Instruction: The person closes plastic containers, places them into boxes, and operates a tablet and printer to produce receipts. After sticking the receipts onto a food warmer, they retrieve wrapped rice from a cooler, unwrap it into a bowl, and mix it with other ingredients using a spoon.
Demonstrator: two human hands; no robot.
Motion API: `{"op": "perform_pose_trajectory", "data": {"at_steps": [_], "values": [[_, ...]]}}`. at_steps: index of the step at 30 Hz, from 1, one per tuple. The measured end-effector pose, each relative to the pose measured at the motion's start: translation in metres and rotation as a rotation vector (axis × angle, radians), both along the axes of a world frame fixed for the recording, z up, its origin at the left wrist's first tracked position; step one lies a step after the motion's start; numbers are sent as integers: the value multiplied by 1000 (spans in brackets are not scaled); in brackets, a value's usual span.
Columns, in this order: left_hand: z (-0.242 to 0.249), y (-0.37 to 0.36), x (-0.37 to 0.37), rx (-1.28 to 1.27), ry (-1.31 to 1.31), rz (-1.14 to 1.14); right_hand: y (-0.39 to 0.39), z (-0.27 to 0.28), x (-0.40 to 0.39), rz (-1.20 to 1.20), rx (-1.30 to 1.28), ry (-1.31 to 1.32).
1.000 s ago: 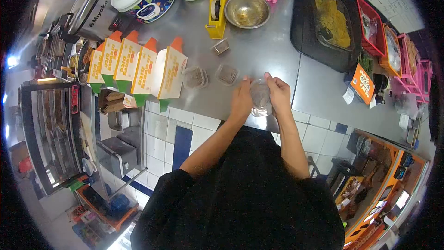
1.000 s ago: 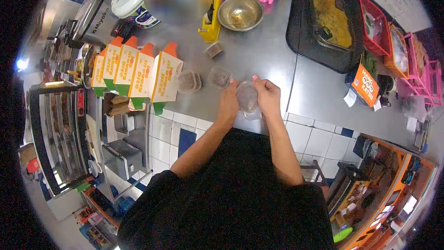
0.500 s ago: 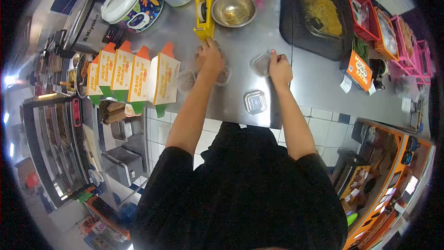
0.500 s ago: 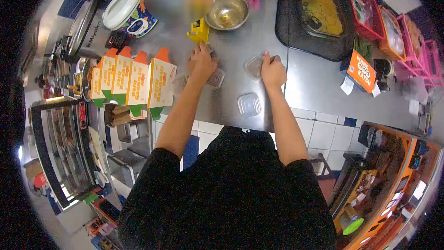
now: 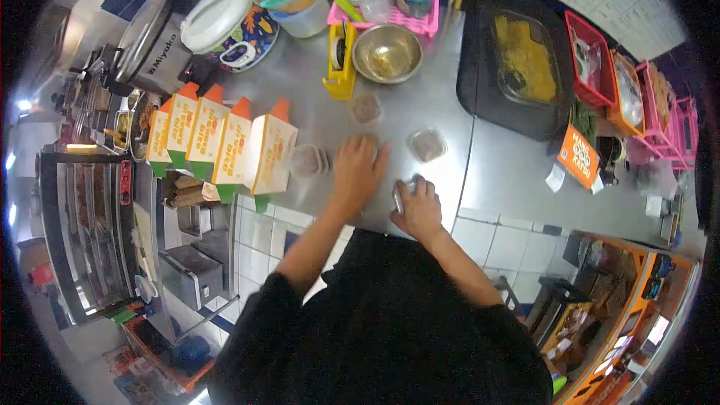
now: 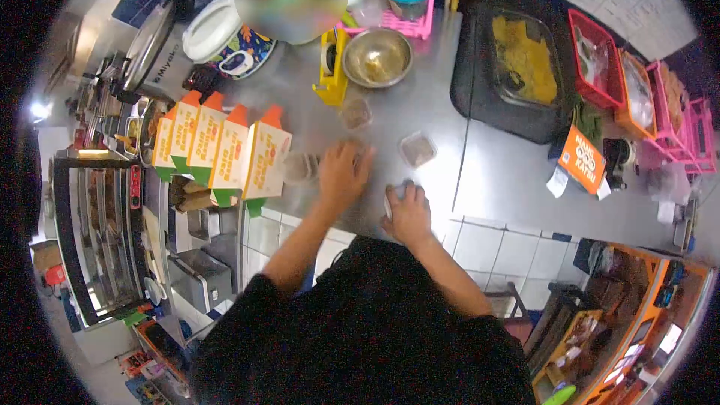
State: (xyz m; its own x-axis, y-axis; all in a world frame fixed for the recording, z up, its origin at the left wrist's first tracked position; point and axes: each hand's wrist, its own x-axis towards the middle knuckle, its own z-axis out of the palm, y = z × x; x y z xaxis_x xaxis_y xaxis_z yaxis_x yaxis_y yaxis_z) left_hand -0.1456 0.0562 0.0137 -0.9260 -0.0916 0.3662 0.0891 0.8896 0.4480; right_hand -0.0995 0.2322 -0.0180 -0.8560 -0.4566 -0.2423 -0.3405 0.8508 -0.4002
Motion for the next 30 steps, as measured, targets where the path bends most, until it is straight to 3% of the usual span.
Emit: {"op": "perform_pose_trajectory", "data": {"at_steps": [4, 6, 8, 9, 10, 12, 16, 17, 18, 23, 24, 25, 28, 30], "values": [[-10, -1, 94, 265, -94, 99, 16, 16, -38, -110, -157, -163], [-21, -3, 138, 308, -143, 228, 35, -2, -79, -227, -792, -501], [-28, -1, 169, 329, -165, 307, 36, 45, -141, -261, -961, -495], [-24, 1, 180, 392, -215, 382, 35, 77, -176, -200, -823, -266], [-22, 3, 188, 455, -258, 457, 35, 82, -213, -226, -974, -331], [-23, 6, 200, 470, -276, 508, 23, 94, -282, -269, -926, -187], [-27, 19, 207, 629, -336, 676, -21, 51, -408, -235, -720, 75], [-27, 21, 208, 596, -330, 649, -33, 51, -420, -212, -487, 66], [-23, 24, 208, 593, -321, 664, -44, 49, -428, -184, -255, 59], [-19, 32, 231, 695, -411, 777, -61, 15, -434, -186, 43, 372], [-18, 33, 237, 729, -406, 814, -60, 15, -439, -139, 106, 316], [-14, 31, 240, 732, -440, 829, -56, 10, -439, -74, 90, 353], [-17, 16, 235, 829, -452, 917, -51, -2, -429, -183, 27, 545], [-19, -2, 212, 699, -377, 966, -39, 24, -388, -277, -258, 685]]}}
